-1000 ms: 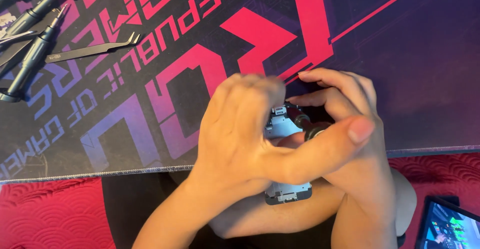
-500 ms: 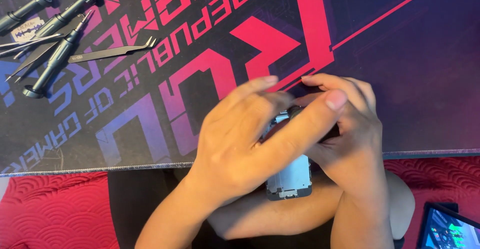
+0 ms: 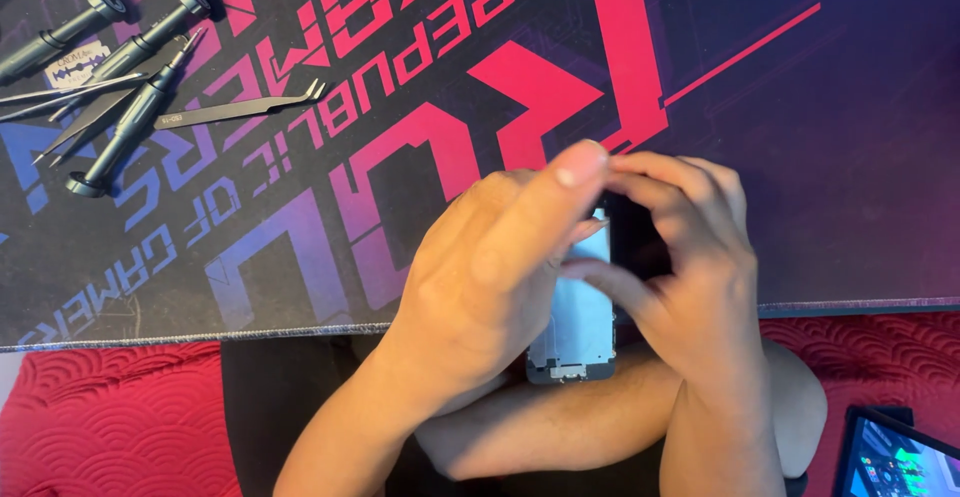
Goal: Disassembling a mobile phone screen assembly by removing screws and prying off internal components.
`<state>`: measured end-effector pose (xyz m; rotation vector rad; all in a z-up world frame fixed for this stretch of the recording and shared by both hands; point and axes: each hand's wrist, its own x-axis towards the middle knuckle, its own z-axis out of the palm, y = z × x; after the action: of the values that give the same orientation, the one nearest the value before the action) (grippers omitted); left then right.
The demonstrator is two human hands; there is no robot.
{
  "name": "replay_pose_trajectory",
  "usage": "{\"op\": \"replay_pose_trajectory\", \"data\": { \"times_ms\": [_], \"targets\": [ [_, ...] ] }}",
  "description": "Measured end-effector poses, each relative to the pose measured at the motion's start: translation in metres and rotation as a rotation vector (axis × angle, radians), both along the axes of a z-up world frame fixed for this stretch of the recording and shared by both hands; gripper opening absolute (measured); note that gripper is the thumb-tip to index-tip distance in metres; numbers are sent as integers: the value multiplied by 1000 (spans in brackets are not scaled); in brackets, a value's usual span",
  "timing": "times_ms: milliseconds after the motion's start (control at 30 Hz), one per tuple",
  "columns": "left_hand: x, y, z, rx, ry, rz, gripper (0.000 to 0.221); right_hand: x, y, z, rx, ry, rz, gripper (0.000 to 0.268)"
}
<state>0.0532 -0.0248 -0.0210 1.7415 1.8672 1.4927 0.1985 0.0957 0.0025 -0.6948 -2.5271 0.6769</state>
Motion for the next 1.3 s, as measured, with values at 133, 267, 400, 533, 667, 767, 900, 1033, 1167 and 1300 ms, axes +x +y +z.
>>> {"op": "replay_pose_trajectory", "data": {
  "times_ms": [133,267,400,533,667,767,900,1033,1167,1300],
  "targets": [
    [1,5,7,46,-119,35,48,-5,-3,8,18,59,-67,35],
    [-3,10,5,-30,-175,-11,51,-5,-4,5,82,77,-80,27],
    [-2,7,-9,-101,2,-5,76,-4,-7,-1,64,61,-129,39],
    [-3,4,-13,-71,132,-5,78,-3,-8,-4,71,48,-133,41],
    [-4,4,-9,-37,160,6,81,-2,-7,-6,80,49,-135,42],
    [-4,4,-10,21,122,9,76,-3,-8,-5,61,44,-147,41],
    [-5,4,-8,9,108,9,68,-4,-8,-4,27,44,-165,41],
    [-3,6,-14,-53,120,0,80,-2,-7,-7,26,40,-162,42],
    [-3,6,-14,-12,136,8,73,-2,-7,-6,48,29,-154,41],
    [-4,4,-10,-49,105,-13,70,-2,-6,-5,38,28,-139,38]
  ]
}}
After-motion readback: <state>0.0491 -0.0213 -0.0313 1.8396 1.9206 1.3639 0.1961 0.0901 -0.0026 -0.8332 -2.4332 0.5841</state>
